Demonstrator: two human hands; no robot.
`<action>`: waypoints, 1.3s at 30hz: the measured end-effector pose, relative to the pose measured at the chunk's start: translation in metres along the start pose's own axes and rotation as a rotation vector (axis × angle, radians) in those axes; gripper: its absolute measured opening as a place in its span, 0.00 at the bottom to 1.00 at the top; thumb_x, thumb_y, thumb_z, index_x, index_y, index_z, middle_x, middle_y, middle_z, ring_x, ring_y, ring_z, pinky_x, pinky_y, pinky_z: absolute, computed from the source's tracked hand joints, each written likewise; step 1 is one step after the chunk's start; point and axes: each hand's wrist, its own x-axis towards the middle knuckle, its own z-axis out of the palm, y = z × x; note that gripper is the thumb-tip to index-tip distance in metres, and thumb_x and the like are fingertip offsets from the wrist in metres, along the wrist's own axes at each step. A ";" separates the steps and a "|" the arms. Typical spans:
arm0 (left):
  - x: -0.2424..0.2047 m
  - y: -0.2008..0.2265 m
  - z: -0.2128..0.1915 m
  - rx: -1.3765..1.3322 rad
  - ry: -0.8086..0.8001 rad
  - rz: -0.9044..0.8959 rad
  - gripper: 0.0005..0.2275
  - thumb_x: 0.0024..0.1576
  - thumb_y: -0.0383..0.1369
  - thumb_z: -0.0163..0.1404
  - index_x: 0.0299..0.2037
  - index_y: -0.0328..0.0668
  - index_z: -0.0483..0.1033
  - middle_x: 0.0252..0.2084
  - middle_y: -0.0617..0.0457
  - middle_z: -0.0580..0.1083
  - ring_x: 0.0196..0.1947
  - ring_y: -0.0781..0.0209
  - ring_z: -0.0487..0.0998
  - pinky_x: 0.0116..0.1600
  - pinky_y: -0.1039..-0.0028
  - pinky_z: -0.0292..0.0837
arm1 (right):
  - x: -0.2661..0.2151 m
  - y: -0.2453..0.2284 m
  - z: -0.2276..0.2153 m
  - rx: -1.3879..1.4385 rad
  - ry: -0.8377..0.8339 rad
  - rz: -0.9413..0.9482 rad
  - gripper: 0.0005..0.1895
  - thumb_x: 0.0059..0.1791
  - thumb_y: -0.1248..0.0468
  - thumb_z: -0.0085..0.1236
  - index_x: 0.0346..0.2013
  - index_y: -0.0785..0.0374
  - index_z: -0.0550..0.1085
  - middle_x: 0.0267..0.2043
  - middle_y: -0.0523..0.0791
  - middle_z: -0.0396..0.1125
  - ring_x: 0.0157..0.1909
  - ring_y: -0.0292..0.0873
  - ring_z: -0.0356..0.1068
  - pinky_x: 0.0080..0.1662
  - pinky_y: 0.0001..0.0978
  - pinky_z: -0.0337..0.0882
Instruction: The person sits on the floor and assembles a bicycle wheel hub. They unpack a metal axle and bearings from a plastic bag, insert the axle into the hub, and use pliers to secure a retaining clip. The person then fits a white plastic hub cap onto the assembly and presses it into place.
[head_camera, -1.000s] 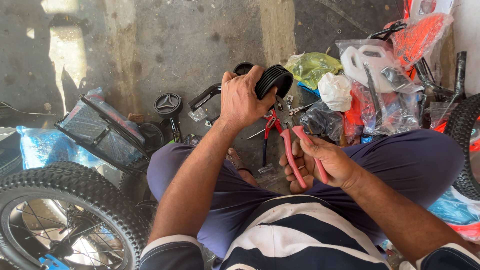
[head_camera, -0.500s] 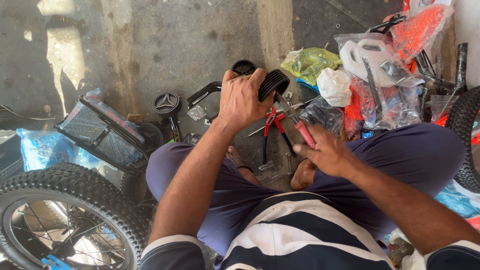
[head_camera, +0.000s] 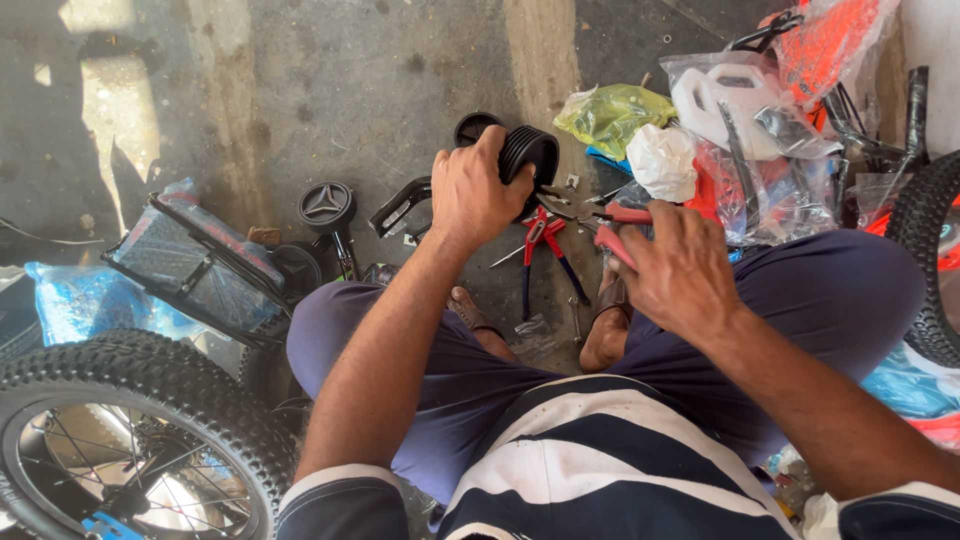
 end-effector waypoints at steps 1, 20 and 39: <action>-0.002 0.002 0.000 0.005 0.013 0.015 0.14 0.51 0.41 0.59 0.38 0.42 0.72 0.27 0.45 0.77 0.33 0.42 0.79 0.47 0.57 0.64 | 0.001 -0.003 -0.001 -0.017 0.007 0.003 0.22 0.40 0.52 0.67 0.43 0.61 0.79 0.46 0.52 0.66 0.45 0.55 0.68 0.45 0.52 0.69; -0.001 0.003 -0.013 -0.512 0.114 -0.121 0.21 0.59 0.46 0.57 0.46 0.34 0.67 0.34 0.39 0.79 0.40 0.40 0.83 0.46 0.56 0.75 | -0.036 -0.001 0.056 2.065 -0.194 -0.137 0.17 0.56 0.59 0.53 0.53 0.70 0.71 0.66 0.55 0.62 0.66 0.50 0.66 0.65 0.42 0.66; -0.012 0.010 0.001 0.072 0.120 0.308 0.25 0.48 0.36 0.64 0.52 0.37 0.68 0.43 0.48 0.75 0.45 0.50 0.77 0.51 0.57 0.58 | -0.006 0.012 0.065 0.418 -0.252 0.176 0.41 0.38 0.60 0.63 0.67 0.53 0.63 0.75 0.65 0.38 0.76 0.69 0.39 0.66 0.67 0.50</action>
